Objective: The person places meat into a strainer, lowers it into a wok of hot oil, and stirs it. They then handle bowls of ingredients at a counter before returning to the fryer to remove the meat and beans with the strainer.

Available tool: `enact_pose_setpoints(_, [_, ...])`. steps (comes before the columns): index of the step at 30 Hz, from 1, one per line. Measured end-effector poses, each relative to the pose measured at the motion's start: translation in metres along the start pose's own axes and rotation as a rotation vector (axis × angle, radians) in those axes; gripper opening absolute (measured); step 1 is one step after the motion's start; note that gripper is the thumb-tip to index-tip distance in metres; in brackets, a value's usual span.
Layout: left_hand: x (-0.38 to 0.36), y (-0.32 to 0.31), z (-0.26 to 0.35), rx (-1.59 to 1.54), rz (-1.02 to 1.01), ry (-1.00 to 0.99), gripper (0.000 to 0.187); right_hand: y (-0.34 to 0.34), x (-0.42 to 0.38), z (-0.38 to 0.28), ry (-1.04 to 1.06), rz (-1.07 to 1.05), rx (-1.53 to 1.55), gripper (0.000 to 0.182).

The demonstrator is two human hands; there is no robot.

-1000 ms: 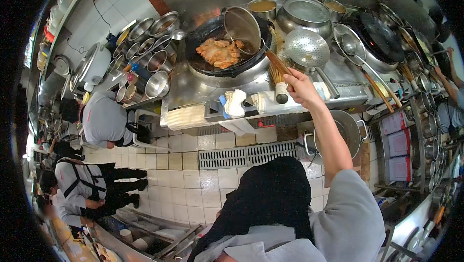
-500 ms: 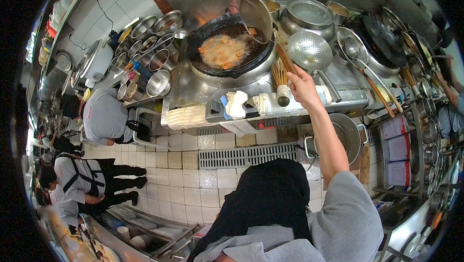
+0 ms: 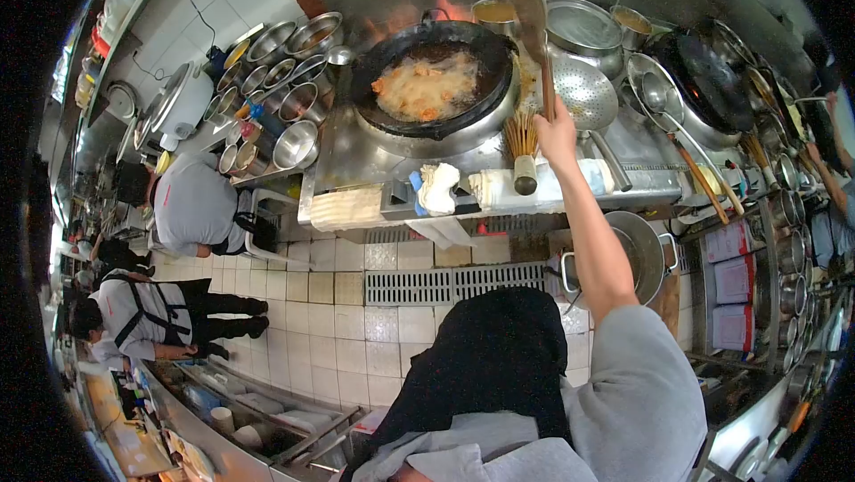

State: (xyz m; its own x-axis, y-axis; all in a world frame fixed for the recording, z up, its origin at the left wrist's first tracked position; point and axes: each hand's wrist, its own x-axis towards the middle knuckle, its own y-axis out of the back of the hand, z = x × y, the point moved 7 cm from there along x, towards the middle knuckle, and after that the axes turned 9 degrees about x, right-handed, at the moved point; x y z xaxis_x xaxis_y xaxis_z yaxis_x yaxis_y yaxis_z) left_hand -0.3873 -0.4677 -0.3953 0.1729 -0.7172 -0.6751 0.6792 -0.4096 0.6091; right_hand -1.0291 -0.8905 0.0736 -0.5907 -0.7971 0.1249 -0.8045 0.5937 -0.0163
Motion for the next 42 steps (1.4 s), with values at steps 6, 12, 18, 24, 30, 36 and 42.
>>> enact_pose_setpoints(6, [-0.006,-0.001,-0.01,-0.011,0.01,0.014,0.033,0.008,0.014,0.002,0.296,-0.019,-0.357,0.052])
enact_pose_setpoints(12, [0.001,-0.013,-0.038,-0.021,-0.018,0.027,0.033,-0.014,-0.053,-0.018,0.111,-0.279,-0.123,0.053])
enact_pose_setpoints(18, [-0.027,0.044,0.045,-0.058,0.014,0.087,0.035,-0.062,-0.037,-0.001,0.056,-0.393,-0.23,0.054])
enact_pose_setpoints(24, [-0.043,0.061,0.08,-0.023,0.064,-0.006,0.035,-0.078,-0.044,-0.012,0.195,-0.283,-0.207,0.055])
enact_pose_setpoints(30, [-0.031,0.01,0.016,-0.091,0.041,0.07,0.033,-0.099,-0.093,-0.015,-0.4,-0.531,-0.01,0.052])
enact_pose_setpoints(36, [-0.021,-0.001,-0.013,-0.022,0.001,0.067,0.032,-0.118,-0.062,0.015,0.198,-0.384,-0.223,0.054])
enact_pose_setpoints(42, [-0.029,0.032,0.021,-0.024,0.165,-0.093,0.032,-0.121,-0.057,0.007,0.161,-0.312,-0.309,0.056])
